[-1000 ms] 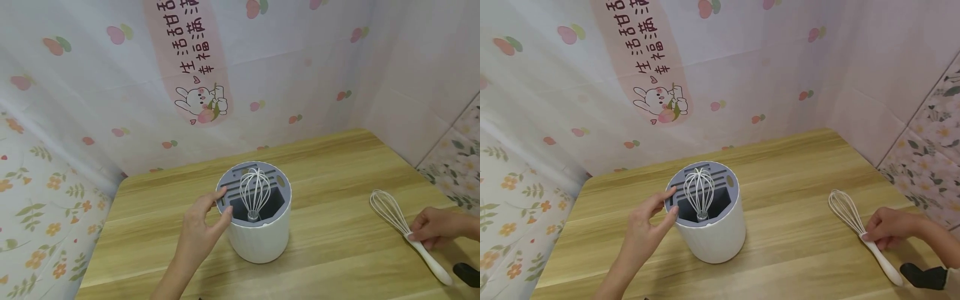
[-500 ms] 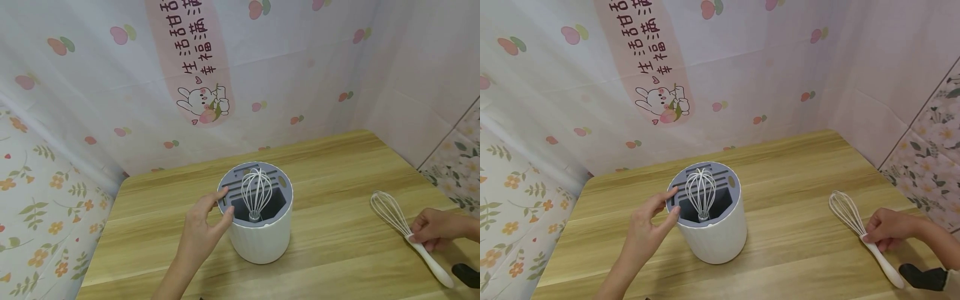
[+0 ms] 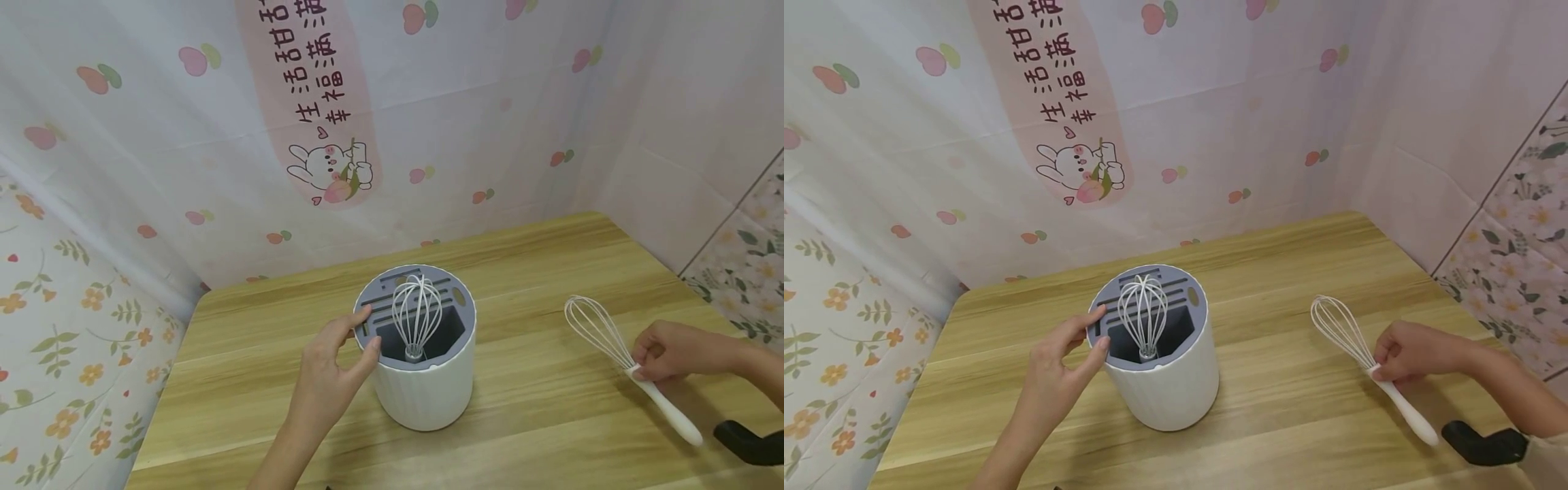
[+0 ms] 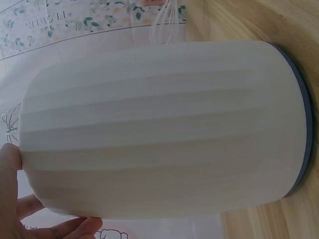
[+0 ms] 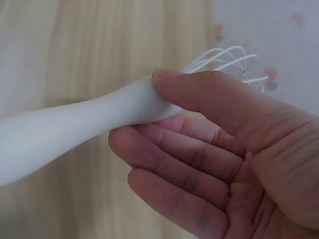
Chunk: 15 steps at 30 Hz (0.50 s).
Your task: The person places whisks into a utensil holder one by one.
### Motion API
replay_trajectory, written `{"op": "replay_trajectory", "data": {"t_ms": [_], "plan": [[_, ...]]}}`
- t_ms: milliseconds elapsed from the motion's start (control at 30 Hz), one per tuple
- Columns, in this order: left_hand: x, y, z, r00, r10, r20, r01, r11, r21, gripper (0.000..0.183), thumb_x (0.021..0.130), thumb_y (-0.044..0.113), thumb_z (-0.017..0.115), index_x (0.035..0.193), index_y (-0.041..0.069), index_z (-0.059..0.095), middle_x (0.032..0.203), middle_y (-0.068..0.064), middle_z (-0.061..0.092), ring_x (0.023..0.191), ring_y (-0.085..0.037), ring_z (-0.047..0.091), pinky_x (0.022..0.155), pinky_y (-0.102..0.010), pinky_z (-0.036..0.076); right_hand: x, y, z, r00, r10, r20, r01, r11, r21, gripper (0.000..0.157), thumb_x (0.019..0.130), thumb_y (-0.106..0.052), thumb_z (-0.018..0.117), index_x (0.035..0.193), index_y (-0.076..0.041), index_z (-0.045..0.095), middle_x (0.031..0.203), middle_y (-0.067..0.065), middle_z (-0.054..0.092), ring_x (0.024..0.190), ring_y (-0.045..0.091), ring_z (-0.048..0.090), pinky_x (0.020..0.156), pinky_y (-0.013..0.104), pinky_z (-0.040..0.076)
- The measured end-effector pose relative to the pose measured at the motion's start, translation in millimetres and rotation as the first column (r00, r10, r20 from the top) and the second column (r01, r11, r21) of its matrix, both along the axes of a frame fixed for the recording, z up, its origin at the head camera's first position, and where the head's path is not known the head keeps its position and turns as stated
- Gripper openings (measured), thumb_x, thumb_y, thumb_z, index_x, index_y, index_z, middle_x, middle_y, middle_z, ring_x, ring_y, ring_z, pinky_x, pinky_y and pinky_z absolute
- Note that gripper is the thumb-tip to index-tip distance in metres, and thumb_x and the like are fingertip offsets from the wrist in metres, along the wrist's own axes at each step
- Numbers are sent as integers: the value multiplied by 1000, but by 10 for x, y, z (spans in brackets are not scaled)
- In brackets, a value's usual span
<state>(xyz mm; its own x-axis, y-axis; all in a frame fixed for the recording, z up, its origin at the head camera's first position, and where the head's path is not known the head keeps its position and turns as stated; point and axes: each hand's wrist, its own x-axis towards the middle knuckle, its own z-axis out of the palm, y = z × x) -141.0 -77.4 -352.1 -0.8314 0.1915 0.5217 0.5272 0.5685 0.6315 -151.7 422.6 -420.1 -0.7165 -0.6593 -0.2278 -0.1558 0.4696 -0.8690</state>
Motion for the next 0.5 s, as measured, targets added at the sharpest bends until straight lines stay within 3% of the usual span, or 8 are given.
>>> {"op": "replay_trajectory", "data": {"t_ms": [67,200,500], "plan": [[2,0,1,1000,3,5,-3,1000,-2,39,82,21,67,120,20,60,108,7,61,93,-4,56,82,-26,49,-14,-89,94,1000,18,-22,-18,1000,11,15,87,-1,57,73,2,52,51,-6,39,50,-3,40,38,21,38],[1,-1,2,1000,-3,9,3,1000,2,39,82,20,67,121,19,60,108,6,61,94,-4,56,82,-26,49,-22,-269,319,994,20,-106,-8,993,114,4,88,-5,59,85,-3,57,63,-8,58,56,3,55,46,25,46],[0,-7,3,1000,-11,5,11,1000,9,38,83,21,67,120,18,60,107,6,62,94,-5,56,83,-26,49,5,-806,774,955,61,-291,17,967,256,12,85,-18,66,89,-8,61,76,-12,62,68,3,58,53,24,48]]}}
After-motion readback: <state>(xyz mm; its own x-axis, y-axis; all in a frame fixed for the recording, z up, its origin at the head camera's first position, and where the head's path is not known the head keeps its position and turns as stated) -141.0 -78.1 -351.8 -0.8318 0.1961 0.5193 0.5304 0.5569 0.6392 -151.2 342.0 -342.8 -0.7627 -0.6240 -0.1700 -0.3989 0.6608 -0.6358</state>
